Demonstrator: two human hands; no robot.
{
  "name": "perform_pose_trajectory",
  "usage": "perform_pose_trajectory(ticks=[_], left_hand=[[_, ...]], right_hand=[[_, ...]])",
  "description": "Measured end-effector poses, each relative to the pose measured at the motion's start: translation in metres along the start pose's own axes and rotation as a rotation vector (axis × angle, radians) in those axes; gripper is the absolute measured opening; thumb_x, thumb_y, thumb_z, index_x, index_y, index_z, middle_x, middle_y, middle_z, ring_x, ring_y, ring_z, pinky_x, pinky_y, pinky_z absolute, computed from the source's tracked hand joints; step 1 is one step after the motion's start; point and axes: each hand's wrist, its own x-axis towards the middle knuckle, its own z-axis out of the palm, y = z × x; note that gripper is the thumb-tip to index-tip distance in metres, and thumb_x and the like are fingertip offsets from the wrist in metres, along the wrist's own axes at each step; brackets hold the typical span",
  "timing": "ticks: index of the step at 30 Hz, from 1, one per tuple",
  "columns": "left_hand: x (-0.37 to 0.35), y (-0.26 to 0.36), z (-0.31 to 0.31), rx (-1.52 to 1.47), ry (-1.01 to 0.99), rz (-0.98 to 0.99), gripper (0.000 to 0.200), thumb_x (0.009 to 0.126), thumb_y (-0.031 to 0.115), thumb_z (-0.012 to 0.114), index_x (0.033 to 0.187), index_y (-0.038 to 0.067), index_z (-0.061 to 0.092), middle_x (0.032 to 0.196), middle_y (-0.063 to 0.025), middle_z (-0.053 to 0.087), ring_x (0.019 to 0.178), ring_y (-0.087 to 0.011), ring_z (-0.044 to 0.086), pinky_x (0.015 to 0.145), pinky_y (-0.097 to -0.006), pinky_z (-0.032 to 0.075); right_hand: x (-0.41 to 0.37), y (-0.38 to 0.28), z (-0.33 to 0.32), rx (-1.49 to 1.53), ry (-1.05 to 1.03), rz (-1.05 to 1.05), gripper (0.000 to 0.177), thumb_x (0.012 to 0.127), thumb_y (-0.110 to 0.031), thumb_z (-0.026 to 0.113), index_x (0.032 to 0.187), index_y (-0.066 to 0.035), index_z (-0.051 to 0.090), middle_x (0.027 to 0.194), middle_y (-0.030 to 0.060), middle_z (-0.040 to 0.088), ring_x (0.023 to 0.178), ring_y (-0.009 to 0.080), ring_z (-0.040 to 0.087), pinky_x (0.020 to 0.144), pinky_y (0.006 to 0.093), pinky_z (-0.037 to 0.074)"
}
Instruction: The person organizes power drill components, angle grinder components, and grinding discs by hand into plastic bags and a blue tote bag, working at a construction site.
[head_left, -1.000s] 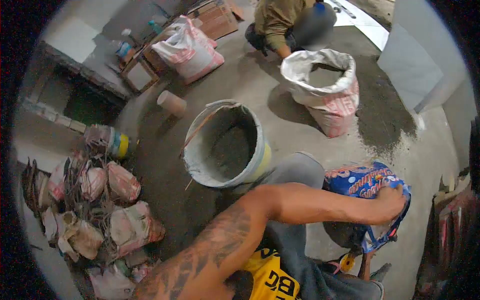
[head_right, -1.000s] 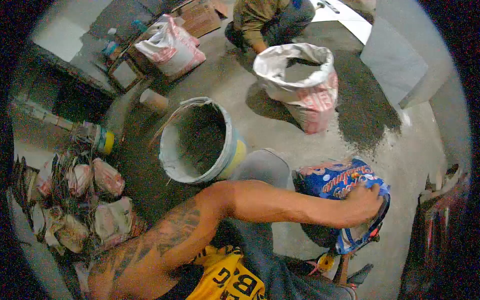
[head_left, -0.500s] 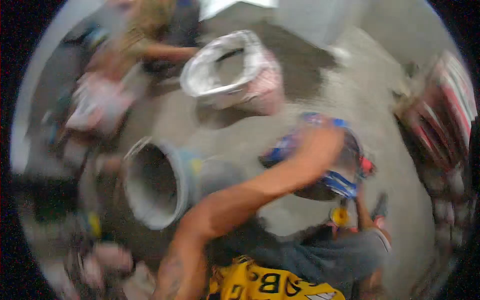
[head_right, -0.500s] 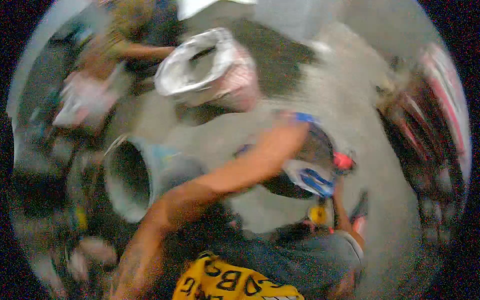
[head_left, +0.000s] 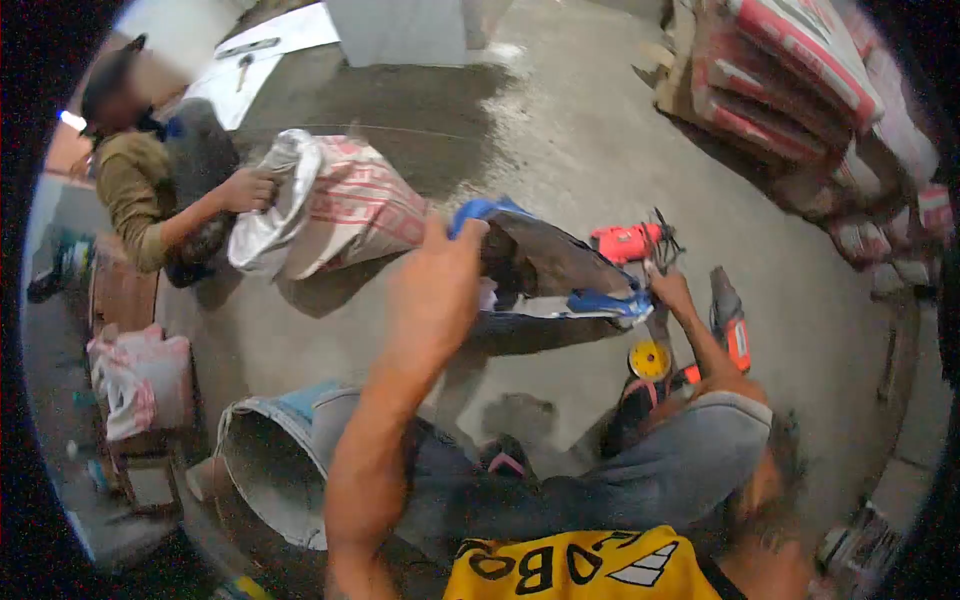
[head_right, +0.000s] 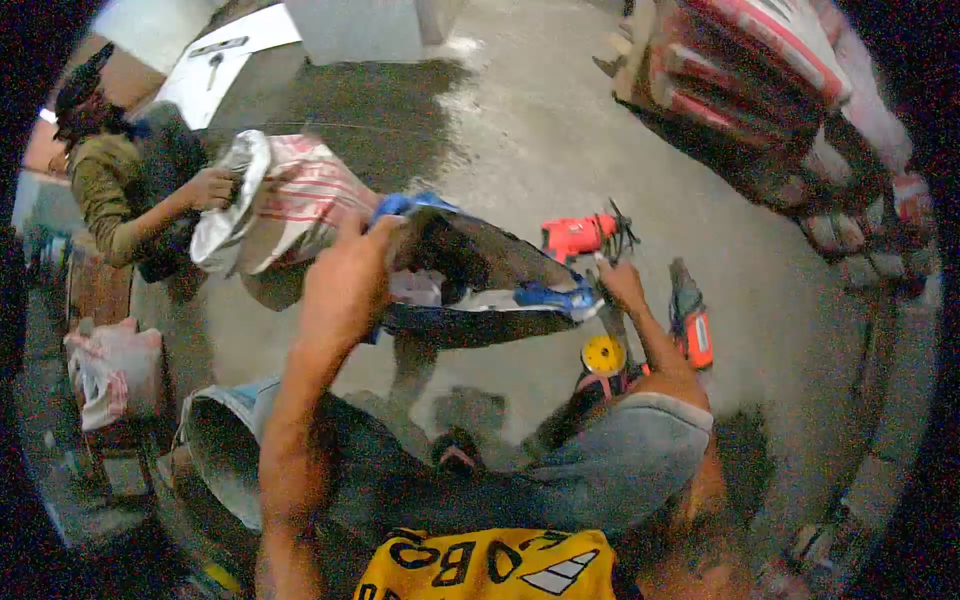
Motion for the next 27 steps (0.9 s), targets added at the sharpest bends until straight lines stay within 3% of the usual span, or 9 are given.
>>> perform_pose_trajectory(ticks=[2, 5, 9, 10, 12, 15, 19, 22, 27], left_hand=[[-0.004, -0.005, -0.005, -0.015, -0.017, 0.022, 0.045, 0.073, -0.003, 0.059, 0.116, 0.009, 0.052, 0.105, -0.0200, 0.051, 0.075, -0.0398, 0.063, 0.065, -0.0492, 0.051], [-0.006, -0.007, -0.007, -0.014, -0.067, -0.049, 0.049, 0.076, -0.004, 0.053, 0.122, 0.012, 0.052, 0.116, -0.0167, 0.052, 0.091, -0.0416, 0.061, 0.076, -0.0492, 0.050], [-0.007, -0.011, -0.015, -0.051, -0.131, -0.064, 0.060, 0.072, -0.006, 0.055, 0.129, 0.011, 0.045, 0.127, -0.0209, 0.047, 0.105, -0.0439, 0.054, 0.087, -0.0470, 0.047], [-0.009, -0.015, -0.012, -0.037, -0.055, 0.028, 0.054, 0.073, -0.003, 0.057, 0.124, 0.008, 0.045, 0.112, -0.0184, 0.049, 0.086, -0.0423, 0.061, 0.071, -0.0529, 0.049], [-0.010, -0.019, -0.009, -0.038, -0.075, 0.029, 0.056, 0.072, -0.004, 0.057, 0.125, 0.008, 0.044, 0.115, -0.0190, 0.048, 0.086, -0.0427, 0.060, 0.072, -0.0527, 0.049], [-0.014, -0.018, -0.008, -0.070, -0.077, 0.076, 0.057, 0.073, -0.004, 0.057, 0.127, 0.008, 0.042, 0.118, -0.0199, 0.047, 0.087, -0.0437, 0.060, 0.073, -0.0528, 0.048], [-0.014, -0.011, -0.012, -0.095, -0.112, 0.093, 0.056, 0.074, -0.004, 0.056, 0.127, 0.008, 0.042, 0.119, -0.0206, 0.046, 0.087, -0.0449, 0.059, 0.074, -0.0526, 0.048], [-0.014, -0.007, -0.016, -0.103, -0.237, 0.020, 0.070, 0.071, -0.006, 0.059, 0.136, 0.009, 0.037, 0.135, -0.0208, 0.040, 0.118, -0.0441, 0.046, 0.098, -0.0458, 0.042], [-0.018, -0.011, -0.017, -0.130, -0.318, -0.004, 0.070, 0.071, -0.008, 0.057, 0.136, 0.009, 0.037, 0.127, -0.0207, 0.044, 0.113, -0.0443, 0.048, 0.095, -0.0461, 0.043]], right_hand=[[0.005, 0.006, 0.004, -0.009, 0.054, -0.039, 0.068, 0.080, -0.055, 0.060, 0.096, 0.012, 0.060, 0.095, 0.0342, 0.063, 0.096, 0.0439, 0.062, 0.083, 0.0475, 0.048], [-0.005, -0.006, 0.011, -0.027, 0.080, -0.020, 0.072, 0.077, -0.054, 0.067, 0.112, 0.007, 0.054, 0.097, 0.0281, 0.064, 0.093, 0.0403, 0.063, 0.082, 0.0442, 0.049], [-0.023, -0.020, 0.010, -0.101, 0.012, -0.332, 0.078, 0.074, -0.048, 0.070, 0.124, 0.005, 0.042, 0.112, 0.0312, 0.057, 0.105, 0.0432, 0.058, 0.087, 0.0483, 0.046], [-0.022, -0.016, 0.015, -0.119, 0.026, -0.408, 0.082, 0.074, -0.047, 0.071, 0.128, 0.004, 0.037, 0.114, 0.0311, 0.055, 0.106, 0.0437, 0.057, 0.088, 0.0486, 0.046], [-0.014, -0.008, 0.023, -0.236, 0.050, -0.486, 0.093, 0.075, -0.049, 0.071, 0.136, 0.004, 0.025, 0.119, 0.0325, 0.052, 0.104, 0.0457, 0.057, 0.086, 0.0497, 0.048], [-0.005, -0.019, 0.015, -0.475, 0.006, -0.368, 0.089, 0.076, -0.050, 0.070, 0.132, 0.006, 0.030, 0.114, 0.0317, 0.054, 0.099, 0.0447, 0.060, 0.080, 0.0483, 0.052], [-0.003, -0.043, 0.007, -0.721, 0.029, -0.502, 0.073, 0.075, -0.052, 0.070, 0.114, 0.005, 0.048, 0.101, 0.0239, 0.058, 0.088, 0.0400, 0.064, 0.070, 0.0450, 0.054], [-0.006, -0.070, -0.007, -0.832, 0.093, -0.582, 0.075, 0.071, -0.050, 0.074, 0.118, 0.003, 0.049, 0.114, 0.0233, 0.053, 0.109, 0.0373, 0.055, 0.082, 0.0506, 0.048], [0.054, -0.044, 0.004, -1.120, 0.052, -1.013, 0.073, 0.080, -0.031, 0.066, 0.139, -0.005, 0.033, 0.126, 0.0230, 0.047, 0.122, 0.0371, 0.044, 0.090, 0.0555, 0.041]])
